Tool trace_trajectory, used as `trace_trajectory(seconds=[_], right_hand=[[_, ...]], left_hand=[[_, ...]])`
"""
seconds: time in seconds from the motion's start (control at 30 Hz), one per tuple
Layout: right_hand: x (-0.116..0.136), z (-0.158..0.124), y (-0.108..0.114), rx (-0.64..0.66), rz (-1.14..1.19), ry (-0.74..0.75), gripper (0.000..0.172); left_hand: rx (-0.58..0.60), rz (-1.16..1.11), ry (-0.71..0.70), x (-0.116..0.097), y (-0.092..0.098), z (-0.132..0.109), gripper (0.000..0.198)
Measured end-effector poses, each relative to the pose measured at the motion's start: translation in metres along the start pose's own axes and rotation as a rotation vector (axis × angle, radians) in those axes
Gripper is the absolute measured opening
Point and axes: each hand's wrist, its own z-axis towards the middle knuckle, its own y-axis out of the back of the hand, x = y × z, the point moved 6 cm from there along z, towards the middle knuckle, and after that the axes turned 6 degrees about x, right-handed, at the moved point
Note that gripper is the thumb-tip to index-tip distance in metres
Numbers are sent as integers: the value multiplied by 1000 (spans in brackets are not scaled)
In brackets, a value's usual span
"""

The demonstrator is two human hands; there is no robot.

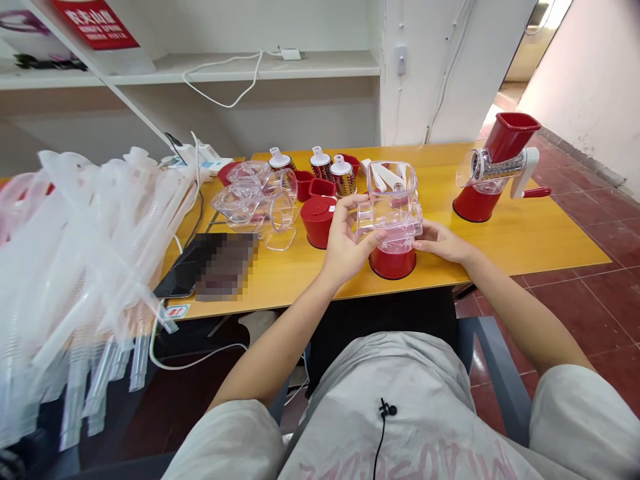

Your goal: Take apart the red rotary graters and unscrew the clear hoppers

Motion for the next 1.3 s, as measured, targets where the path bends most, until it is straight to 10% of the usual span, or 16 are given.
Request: trace_trajectory(seconds=[0.23, 0.43, 0.67, 0.97, 1.3], right_hand=[[2, -7, -2, -67, 13, -30, 51], [5, -10, -5, -71, 28, -19, 58], [6, -10, -5, -101, 16, -42, 63], [28, -23, -28, -137, -106, -102, 107], [32, 42, -118, -179, -311, -1, 97]], left_hand=[[-175, -11, -11, -30, 28, 0, 82], [-248, 105, -2, -75, 117, -49, 74], [-385, 167, 88, -55, 209, -127, 70], [-264, 339, 248, -18, 224, -145, 78], [-88, 443, 336, -18, 223, -144, 89]])
